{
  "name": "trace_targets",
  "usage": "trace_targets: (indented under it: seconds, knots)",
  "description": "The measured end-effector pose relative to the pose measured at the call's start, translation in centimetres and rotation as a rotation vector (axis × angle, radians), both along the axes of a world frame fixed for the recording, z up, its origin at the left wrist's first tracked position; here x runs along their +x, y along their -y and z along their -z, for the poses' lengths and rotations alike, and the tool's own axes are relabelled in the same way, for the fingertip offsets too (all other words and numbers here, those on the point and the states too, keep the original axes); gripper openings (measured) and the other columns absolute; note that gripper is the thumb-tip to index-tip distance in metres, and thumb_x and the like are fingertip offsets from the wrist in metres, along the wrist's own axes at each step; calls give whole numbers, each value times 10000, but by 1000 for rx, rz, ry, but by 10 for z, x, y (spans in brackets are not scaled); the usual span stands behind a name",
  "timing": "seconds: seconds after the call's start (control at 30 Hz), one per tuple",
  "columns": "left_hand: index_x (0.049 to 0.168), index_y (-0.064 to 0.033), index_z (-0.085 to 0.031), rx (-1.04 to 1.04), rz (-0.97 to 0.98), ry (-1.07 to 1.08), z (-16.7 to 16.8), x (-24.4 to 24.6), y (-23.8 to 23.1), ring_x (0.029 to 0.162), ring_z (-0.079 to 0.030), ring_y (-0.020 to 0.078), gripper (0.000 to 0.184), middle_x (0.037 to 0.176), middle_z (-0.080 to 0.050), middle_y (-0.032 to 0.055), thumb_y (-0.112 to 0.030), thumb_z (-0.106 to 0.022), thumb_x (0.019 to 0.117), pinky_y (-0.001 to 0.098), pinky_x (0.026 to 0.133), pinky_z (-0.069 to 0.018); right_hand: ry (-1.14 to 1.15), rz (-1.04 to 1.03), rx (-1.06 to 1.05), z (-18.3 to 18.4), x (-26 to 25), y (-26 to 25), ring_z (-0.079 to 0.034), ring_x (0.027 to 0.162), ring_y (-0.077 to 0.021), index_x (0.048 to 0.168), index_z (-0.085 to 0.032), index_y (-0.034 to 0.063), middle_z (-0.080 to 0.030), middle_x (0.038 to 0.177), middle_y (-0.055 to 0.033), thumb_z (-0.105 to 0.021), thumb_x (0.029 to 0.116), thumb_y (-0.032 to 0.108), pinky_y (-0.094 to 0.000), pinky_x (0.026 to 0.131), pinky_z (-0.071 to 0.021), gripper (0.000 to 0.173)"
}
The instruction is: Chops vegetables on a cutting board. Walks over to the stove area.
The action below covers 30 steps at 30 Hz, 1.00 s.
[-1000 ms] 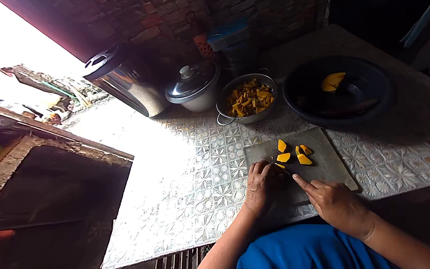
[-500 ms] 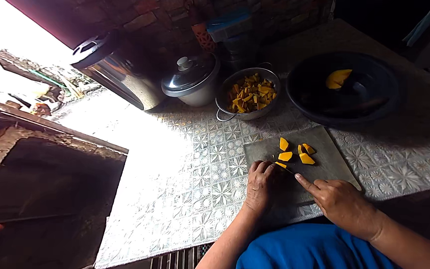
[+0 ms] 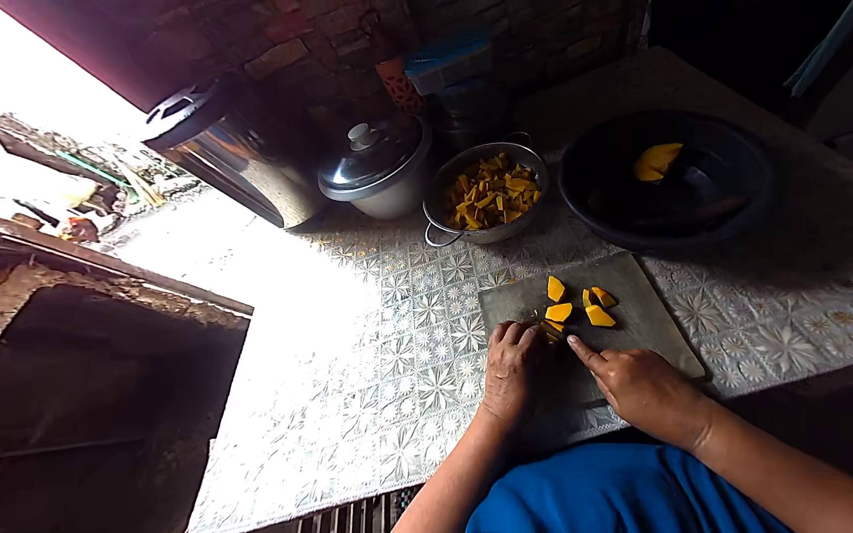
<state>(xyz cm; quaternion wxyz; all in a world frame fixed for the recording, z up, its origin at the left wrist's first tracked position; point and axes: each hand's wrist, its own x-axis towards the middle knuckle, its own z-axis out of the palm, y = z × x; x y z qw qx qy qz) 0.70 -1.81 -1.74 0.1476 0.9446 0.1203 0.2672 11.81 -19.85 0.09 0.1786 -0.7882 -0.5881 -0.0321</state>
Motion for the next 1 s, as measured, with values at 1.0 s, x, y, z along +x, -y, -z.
trace_targets:
  seconds: [1.0]
  knots:
    - [1233,-11,-695,-113,43,-78,-10,-3,-6,1137,-671,335,503,1166,-718,163,-284,-804,825,453,1011,-530,-34,104,245,2,6,22,-627,493,-243,1280,-738,78,-659,652,-84,-506,906,150,-394,435,-491,446]
